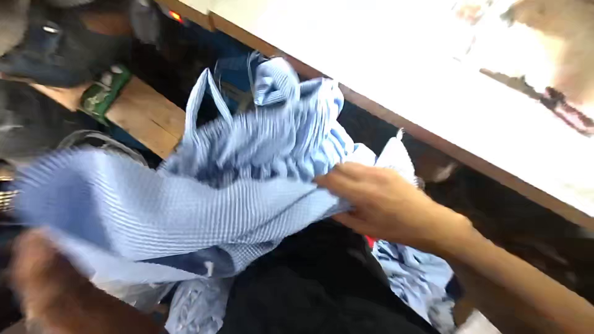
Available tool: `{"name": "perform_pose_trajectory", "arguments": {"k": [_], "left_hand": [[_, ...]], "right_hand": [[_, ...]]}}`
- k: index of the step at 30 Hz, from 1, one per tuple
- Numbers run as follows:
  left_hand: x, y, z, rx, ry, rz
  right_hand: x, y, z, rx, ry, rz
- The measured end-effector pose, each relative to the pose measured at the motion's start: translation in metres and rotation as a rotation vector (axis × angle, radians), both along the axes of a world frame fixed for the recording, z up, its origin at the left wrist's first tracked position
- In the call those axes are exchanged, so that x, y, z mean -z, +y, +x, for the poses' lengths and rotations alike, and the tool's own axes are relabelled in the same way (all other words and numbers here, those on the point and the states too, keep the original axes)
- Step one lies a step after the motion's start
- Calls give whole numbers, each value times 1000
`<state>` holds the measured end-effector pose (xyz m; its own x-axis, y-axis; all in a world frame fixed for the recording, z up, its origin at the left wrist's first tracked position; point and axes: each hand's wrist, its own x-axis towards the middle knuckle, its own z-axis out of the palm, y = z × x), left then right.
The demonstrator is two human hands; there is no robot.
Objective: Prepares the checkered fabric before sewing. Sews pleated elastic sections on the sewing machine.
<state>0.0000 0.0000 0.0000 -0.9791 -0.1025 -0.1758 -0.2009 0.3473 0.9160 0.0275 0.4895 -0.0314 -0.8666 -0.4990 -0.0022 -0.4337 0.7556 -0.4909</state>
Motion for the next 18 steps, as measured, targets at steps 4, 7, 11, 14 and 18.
{"name": "perform_pose_trajectory", "arguments": {"k": [4,7,11,14,18], "left_hand": [[111,68,-23,670,-694,-734],[144,177,-53,826,-338,-528],[162,291,-65,1228,-130,-635],[129,304,-63,1350,107,-548],[43,336,-19,1732,473,-303]], "right_hand": [[56,1,61,4,-472,-6],[59,-1,74,102,-461,-45],[46,19,68,298,-669,-176],[70,29,47,806,-981,-684],[77,20,3,944,-1036,-1453]]}}
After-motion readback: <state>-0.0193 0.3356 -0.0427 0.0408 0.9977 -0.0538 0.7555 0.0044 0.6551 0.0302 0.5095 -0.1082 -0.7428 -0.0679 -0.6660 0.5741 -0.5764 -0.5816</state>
